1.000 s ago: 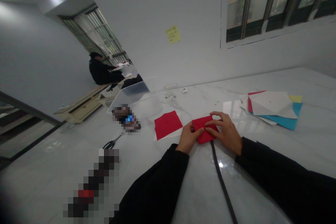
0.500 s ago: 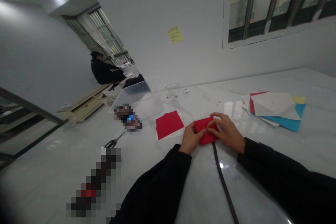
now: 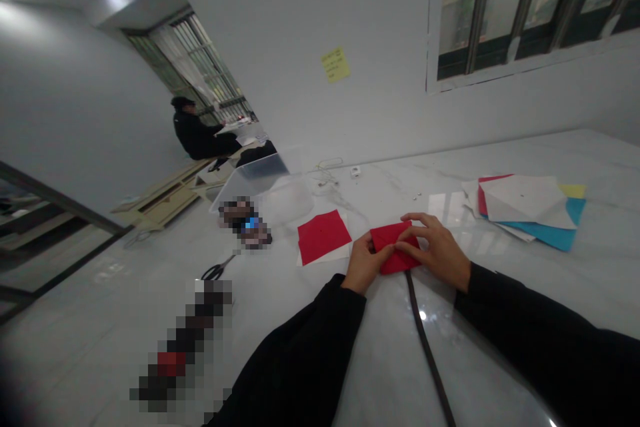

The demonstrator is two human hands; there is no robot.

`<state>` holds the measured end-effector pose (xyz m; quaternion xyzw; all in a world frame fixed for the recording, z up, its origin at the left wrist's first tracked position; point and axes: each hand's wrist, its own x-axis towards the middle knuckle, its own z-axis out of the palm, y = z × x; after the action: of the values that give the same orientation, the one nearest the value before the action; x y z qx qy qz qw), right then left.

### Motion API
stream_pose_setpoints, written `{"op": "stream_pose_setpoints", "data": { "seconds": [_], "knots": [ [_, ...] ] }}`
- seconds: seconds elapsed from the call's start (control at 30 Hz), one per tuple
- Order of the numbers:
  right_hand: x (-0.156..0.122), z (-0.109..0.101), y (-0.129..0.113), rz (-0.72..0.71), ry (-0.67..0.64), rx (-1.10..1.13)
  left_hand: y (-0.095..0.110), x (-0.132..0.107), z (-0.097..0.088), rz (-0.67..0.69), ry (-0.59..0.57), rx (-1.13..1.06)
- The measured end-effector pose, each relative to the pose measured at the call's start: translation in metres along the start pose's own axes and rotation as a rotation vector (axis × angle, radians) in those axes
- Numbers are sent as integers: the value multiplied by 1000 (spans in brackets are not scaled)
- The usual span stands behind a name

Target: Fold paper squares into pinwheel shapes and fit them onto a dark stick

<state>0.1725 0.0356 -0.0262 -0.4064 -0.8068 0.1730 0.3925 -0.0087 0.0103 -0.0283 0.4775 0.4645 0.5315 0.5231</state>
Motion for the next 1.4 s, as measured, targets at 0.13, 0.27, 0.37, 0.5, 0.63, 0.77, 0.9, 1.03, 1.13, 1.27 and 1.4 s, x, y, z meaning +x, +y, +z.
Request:
{"op": "stream_pose_setpoints", "data": {
  "seconds": [0.13, 0.27, 0.37, 0.5, 0.63, 0.77, 0.9, 1.03, 1.13, 1.27, 1.4],
  "knots": [
    [0, 1, 0, 9, 5, 4, -2, 0, 0, 5, -2, -9],
    [-2, 2, -1, -3, 5, 14, 1, 0, 0, 6, 1, -24],
    [-2, 2, -1, -29, 11, 7, 3, 0, 0, 2, -9, -49],
    [-2, 1, -2, -41, 9, 1, 3, 0, 0, 2, -16, -62],
    [-1, 0, -2, -25, -48, 29, 2, 0, 0, 13, 9, -22],
    [1, 0, -3, -9, -93, 52, 1, 0, 1, 21, 37, 37],
    [4, -2, -4, -3, -122, 105, -2, 1, 0, 26, 53, 58],
    [13, -10, 8, 44, 54, 162, -5, 5, -2, 14, 93, 5],
    [19, -20, 32, 120, 152, -20, -7, 8, -4, -3, 172, 17],
    [22, -28, 63, 151, 2, -250, -10, 12, -4, -37, 222, -27],
    [22, -21, 73, 109, -43, -333, -9, 12, -3, -37, 221, -114]
  ]
}}
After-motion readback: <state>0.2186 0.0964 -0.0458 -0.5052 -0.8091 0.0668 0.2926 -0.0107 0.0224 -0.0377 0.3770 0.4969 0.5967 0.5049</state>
